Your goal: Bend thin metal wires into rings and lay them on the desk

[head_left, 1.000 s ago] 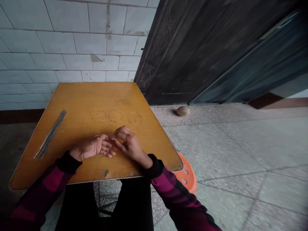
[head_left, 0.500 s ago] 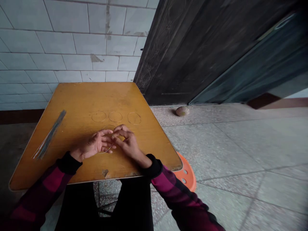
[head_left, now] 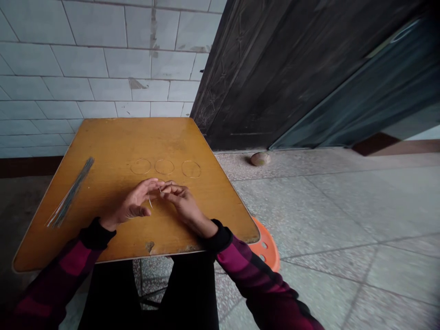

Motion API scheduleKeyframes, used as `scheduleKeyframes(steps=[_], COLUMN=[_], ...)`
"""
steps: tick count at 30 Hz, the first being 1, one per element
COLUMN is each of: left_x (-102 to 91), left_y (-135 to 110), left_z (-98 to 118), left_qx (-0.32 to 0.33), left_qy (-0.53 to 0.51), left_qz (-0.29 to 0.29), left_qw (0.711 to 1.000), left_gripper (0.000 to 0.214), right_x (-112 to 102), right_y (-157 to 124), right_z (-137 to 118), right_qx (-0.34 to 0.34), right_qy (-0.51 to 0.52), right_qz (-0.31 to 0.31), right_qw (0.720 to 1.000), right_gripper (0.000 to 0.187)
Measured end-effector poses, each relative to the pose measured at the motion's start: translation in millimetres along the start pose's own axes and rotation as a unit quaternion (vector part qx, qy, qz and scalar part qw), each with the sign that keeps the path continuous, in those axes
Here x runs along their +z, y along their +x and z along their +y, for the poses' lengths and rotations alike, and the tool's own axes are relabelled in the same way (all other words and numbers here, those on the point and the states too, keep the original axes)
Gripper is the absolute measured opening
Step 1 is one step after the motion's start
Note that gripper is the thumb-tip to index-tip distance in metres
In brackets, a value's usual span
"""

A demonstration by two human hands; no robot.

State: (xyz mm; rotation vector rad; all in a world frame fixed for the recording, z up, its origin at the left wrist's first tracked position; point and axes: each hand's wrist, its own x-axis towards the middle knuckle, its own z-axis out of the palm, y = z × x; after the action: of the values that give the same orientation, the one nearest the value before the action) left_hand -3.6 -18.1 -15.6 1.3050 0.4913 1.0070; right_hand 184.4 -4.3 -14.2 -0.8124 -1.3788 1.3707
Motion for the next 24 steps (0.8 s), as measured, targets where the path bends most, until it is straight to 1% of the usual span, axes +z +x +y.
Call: scheduleKeyframes(steps=[3, 5, 7, 9, 15, 20, 24], left_x=[0.1, 1.0, 1.8, 2.5, 3.9, 3.6, 3.9], left_y=[-0.4, -1.5, -2.2, -2.3, -1.4, -0.9, -0.9], left_z=[1.7, 4.1, 5.6, 5.6, 3.9, 5.3, 6.9], left_qx=[-0.01, -0.027, -0.04, -0.044, -0.043, -0.053, -0.063], left_qy=[-0.024, -0.033, -0.039, -0.049, -0.08, -0.105, -0.114], left_qz=[-0.009, -0.009, 0.002, 0.016, 0.033, 0.014, 0.005], left_qw=[1.0, 0.999, 0.998, 0.998, 0.995, 0.993, 0.992], left_gripper=[0.09, 0.086, 0.08, 0.078, 0.073, 0.07, 0.069], right_x=[-0.3, -1.5, -2.6, -3.2, -2.0, -1.3, -0.6], right_y=[-1.3, -2.0, -2.2, -2.2, -2.1, -2.3, -2.0], right_z=[-1.3, -1.7, -1.3, -0.3, 2.9, 3.3, 3.3], right_qx=[-0.012, -0.023, -0.031, -0.036, -0.035, -0.031, -0.028], right_qy=[-0.02, -0.045, -0.068, -0.081, -0.082, -0.078, -0.073], right_qz=[0.01, 0.015, 0.014, 0.012, 0.004, 0.007, 0.011], right_qw=[1.0, 0.999, 0.997, 0.996, 0.996, 0.996, 0.997], right_gripper=[0.019, 0.02, 0.02, 0.021, 0.022, 0.018, 0.02])
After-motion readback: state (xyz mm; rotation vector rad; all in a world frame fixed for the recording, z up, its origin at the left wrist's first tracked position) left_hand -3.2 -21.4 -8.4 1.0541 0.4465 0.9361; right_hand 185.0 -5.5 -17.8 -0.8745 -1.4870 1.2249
